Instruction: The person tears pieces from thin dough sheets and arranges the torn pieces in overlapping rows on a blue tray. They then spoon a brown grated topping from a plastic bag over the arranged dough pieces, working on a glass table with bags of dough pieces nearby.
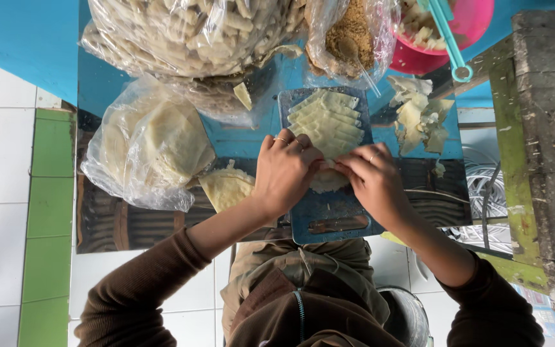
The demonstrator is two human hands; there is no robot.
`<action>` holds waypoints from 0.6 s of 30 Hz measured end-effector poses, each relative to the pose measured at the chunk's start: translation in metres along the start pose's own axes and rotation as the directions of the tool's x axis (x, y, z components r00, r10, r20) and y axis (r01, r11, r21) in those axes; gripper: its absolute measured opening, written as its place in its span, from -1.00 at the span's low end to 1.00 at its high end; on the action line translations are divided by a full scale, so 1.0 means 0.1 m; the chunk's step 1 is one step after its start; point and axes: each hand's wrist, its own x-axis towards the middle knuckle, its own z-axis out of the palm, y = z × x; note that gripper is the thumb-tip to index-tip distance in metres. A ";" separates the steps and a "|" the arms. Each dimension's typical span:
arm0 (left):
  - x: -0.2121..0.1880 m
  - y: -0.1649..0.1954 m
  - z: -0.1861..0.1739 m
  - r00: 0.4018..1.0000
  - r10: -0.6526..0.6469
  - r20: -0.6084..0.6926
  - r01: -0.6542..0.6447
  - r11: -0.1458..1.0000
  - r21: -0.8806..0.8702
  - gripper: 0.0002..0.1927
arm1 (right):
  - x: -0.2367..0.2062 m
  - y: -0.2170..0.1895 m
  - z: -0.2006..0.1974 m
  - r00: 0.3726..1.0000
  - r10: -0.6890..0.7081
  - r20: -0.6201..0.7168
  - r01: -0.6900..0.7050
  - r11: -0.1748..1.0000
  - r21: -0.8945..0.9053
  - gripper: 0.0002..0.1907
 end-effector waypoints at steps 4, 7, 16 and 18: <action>0.17 -0.04 0.02 0.980 -0.156 0.126 0.172 0.976 -0.130 -0.80 | 0.22 0.20 -0.07 0.979 0.126 0.158 -0.155 0.970 0.188 -0.78; 0.22 -0.05 0.01 0.959 -0.271 0.078 0.282 0.921 -0.268 -0.60 | 0.28 0.24 -0.09 0.986 0.052 0.160 -0.087 0.972 0.220 -0.78; 0.11 -0.12 -0.07 0.986 -0.121 0.114 0.145 0.963 -0.227 -0.46 | 0.19 0.08 -0.18 0.965 -0.210 0.157 0.228 0.967 -0.110 -0.44; 0.12 -0.11 -0.07 0.982 -0.128 0.138 0.157 0.962 -0.223 -0.49 | 0.19 0.13 -0.23 0.948 -0.252 0.193 0.276 0.955 -0.108 -0.46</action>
